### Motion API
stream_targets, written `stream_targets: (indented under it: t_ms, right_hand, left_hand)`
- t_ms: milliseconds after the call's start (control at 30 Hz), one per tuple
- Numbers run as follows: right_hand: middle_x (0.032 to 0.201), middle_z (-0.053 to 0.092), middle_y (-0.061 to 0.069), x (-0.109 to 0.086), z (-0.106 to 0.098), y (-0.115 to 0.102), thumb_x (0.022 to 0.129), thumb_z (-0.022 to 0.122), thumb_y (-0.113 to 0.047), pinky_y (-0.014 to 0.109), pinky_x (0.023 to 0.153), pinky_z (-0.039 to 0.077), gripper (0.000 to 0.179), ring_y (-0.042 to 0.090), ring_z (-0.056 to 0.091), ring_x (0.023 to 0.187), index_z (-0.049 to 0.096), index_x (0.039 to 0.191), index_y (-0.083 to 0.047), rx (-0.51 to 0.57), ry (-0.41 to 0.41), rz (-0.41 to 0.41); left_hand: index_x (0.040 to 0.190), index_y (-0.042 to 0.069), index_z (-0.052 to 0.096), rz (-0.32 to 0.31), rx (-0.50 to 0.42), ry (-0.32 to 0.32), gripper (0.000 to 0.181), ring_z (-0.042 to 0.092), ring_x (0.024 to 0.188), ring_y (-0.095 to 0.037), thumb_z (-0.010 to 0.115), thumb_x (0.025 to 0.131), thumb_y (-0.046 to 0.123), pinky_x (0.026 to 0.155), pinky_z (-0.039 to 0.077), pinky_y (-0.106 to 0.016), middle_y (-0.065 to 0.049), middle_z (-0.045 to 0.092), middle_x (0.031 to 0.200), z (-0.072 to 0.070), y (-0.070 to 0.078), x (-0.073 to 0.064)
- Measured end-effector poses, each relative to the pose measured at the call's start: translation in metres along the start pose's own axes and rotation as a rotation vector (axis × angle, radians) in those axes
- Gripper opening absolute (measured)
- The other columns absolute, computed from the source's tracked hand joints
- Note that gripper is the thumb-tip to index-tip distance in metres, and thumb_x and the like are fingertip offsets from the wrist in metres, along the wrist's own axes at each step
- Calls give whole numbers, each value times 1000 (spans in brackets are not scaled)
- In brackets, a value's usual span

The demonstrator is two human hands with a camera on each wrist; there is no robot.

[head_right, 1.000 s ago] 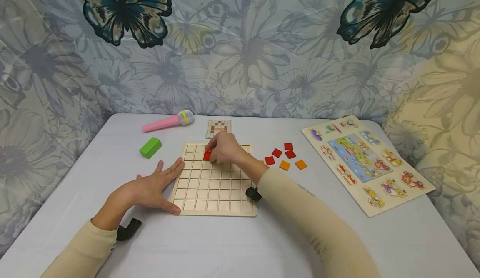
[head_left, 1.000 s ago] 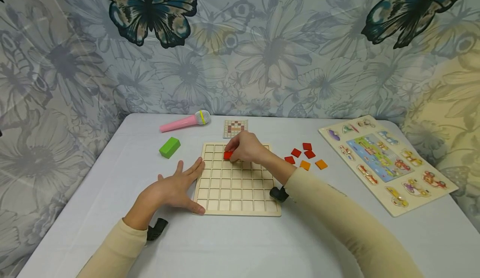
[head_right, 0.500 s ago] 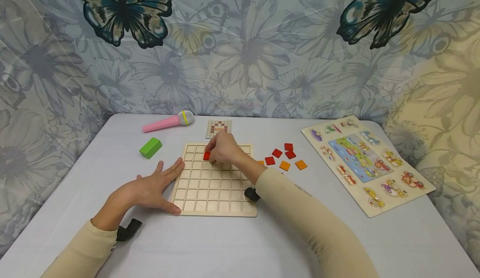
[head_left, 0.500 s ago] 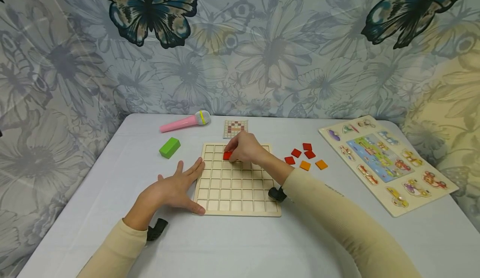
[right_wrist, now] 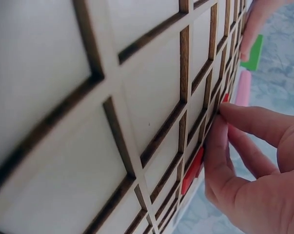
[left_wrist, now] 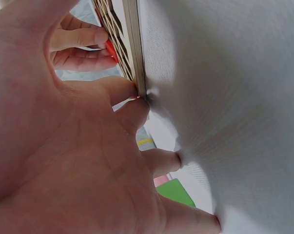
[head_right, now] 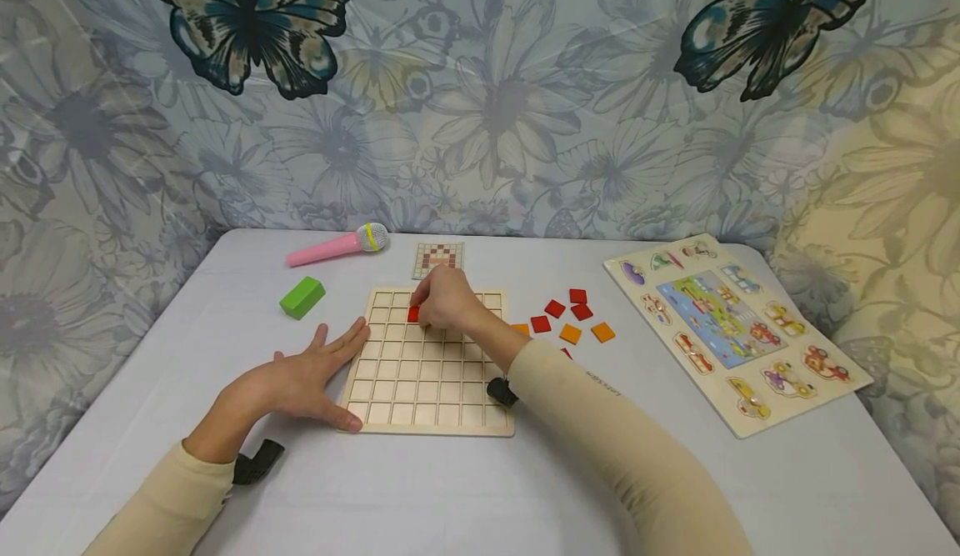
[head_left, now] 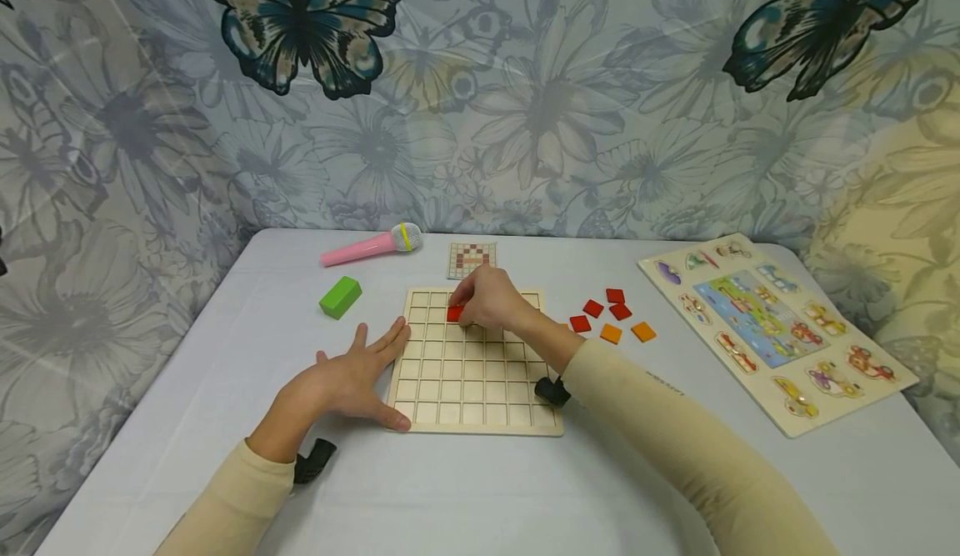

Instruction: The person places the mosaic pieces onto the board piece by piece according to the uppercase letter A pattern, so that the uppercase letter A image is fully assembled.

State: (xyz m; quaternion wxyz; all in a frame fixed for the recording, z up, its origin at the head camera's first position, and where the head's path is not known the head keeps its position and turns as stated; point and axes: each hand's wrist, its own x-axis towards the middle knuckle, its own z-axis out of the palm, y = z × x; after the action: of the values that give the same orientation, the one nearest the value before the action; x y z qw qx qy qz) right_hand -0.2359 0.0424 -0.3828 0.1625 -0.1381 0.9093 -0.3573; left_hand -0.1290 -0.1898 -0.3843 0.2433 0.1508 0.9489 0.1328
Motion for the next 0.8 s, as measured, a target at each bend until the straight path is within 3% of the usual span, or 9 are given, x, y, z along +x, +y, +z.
stream_targets:
  t_ms: [800]
  right_hand:
    - [91,79,2,-1,-2,-4,74,88,2,25,73,54,26,18,66,89,84,96,-12,-67,16,-14]
  left_hand:
    - [169,18,12,-2,-3,-4,134,1,157,-57,88,70,66,95,16,-96,3,-2,178,0,4,-3]
